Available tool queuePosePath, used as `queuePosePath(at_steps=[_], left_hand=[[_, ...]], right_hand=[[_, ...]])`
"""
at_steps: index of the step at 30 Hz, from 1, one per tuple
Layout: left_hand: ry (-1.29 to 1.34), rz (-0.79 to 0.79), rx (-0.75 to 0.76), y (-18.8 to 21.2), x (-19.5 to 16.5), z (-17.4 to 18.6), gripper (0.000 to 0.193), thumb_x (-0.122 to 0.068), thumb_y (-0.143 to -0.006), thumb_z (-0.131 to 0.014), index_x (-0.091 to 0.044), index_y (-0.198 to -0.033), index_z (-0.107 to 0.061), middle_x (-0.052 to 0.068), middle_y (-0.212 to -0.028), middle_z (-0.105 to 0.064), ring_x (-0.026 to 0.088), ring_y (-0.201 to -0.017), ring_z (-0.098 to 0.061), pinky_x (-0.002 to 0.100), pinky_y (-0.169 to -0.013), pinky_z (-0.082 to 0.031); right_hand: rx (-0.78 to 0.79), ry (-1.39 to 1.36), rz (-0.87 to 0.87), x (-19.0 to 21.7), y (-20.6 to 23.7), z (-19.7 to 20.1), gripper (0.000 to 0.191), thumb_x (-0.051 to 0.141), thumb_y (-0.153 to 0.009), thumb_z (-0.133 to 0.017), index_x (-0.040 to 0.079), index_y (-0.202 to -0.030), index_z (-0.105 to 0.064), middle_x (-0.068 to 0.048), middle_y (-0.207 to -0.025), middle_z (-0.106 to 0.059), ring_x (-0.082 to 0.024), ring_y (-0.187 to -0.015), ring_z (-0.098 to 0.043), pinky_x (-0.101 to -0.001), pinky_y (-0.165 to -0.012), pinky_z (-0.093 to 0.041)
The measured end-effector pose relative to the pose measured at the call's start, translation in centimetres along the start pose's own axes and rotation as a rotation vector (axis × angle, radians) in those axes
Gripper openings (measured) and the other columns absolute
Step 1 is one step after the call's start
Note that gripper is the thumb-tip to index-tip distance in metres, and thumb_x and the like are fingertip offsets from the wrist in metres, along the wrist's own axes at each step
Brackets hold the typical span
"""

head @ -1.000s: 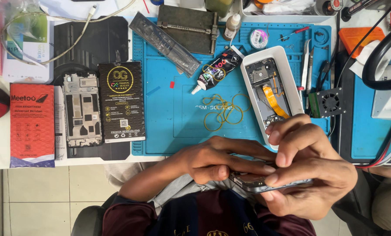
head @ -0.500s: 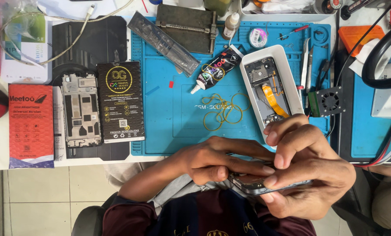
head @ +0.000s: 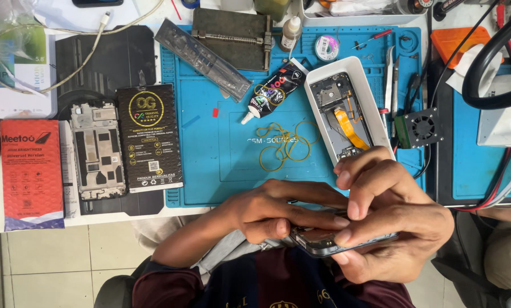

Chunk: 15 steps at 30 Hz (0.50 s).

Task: The person repairs a disassembled OPPO smartphone at a workbench, pressing a replacement battery into the phone body and working on the internal components by hand. They then peel the backing from an OG ColorOS screen protector sheet and align and press it onto the phone's display.

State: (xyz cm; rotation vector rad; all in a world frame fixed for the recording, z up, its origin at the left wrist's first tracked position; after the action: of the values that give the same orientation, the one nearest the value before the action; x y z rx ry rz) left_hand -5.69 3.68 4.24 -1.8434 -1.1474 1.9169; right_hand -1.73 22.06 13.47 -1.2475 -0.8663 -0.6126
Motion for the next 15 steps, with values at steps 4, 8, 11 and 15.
queuePosePath(at_steps=[4, 8, 11, 15], left_hand=[[0.001, 0.001, -0.002, 0.3, 0.3, 0.1, 0.059, -0.042, -0.12, -0.024, 0.0, -0.146, -0.056, 0.025, -0.153, -0.052, 0.039, -0.14, -0.058, 0.044, -0.12, -0.045], [0.017, 0.123, -0.068, 0.9, 0.2, 0.1, 0.061, -0.045, -0.121, -0.023, 0.0, -0.15, -0.052, 0.026, -0.149, -0.055, 0.037, -0.14, -0.059, 0.043, -0.122, -0.047], [0.369, 0.328, -0.283, 1.0, -0.2, -0.7, 0.066, -0.05, -0.12, -0.031, 0.005, -0.15, -0.052, 0.029, -0.136, -0.062, 0.036, -0.128, -0.064, 0.044, -0.114, -0.052], [0.723, 0.393, -0.551, 0.4, -1.0, -0.6, 0.073, -0.055, -0.117, -0.034, 0.007, -0.154, -0.044, 0.028, -0.141, -0.06, 0.035, -0.123, -0.065, 0.045, -0.105, -0.055]], right_hand=[[-0.019, 0.014, -0.007, 0.0, 0.1, -0.1, 0.022, 0.016, -0.074, -0.088, 0.008, -0.091, -0.075, -0.004, -0.104, -0.061, -0.027, -0.101, -0.06, -0.0471, -0.094, -0.051], [-0.156, 0.051, -0.072, 0.0, 0.5, -0.7, 0.025, 0.015, -0.084, -0.083, 0.002, -0.103, -0.073, -0.008, -0.111, -0.062, -0.027, -0.101, -0.063, -0.0424, -0.092, -0.052], [-0.322, 0.002, -0.127, -0.8, 0.5, -1.2, 0.042, 0.019, -0.096, -0.076, -0.005, -0.127, -0.064, -0.014, -0.122, -0.065, -0.026, -0.106, -0.063, -0.0388, -0.099, -0.054], [-0.522, -0.086, -0.226, -2.3, 0.5, -2.1, 0.061, 0.021, -0.105, -0.073, -0.013, -0.149, -0.047, -0.021, -0.139, -0.06, -0.023, -0.117, -0.059, -0.0308, -0.097, -0.051]])
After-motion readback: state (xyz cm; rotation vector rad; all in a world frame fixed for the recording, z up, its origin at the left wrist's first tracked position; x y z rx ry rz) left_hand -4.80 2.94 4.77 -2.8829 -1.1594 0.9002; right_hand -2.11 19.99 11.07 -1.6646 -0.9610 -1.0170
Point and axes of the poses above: each hand's wrist, its own y-axis away from the middle knuckle, its own z-axis out of the back of the hand, x = y × z, the point moved 2 cm from there along -y, towards the middle knuckle
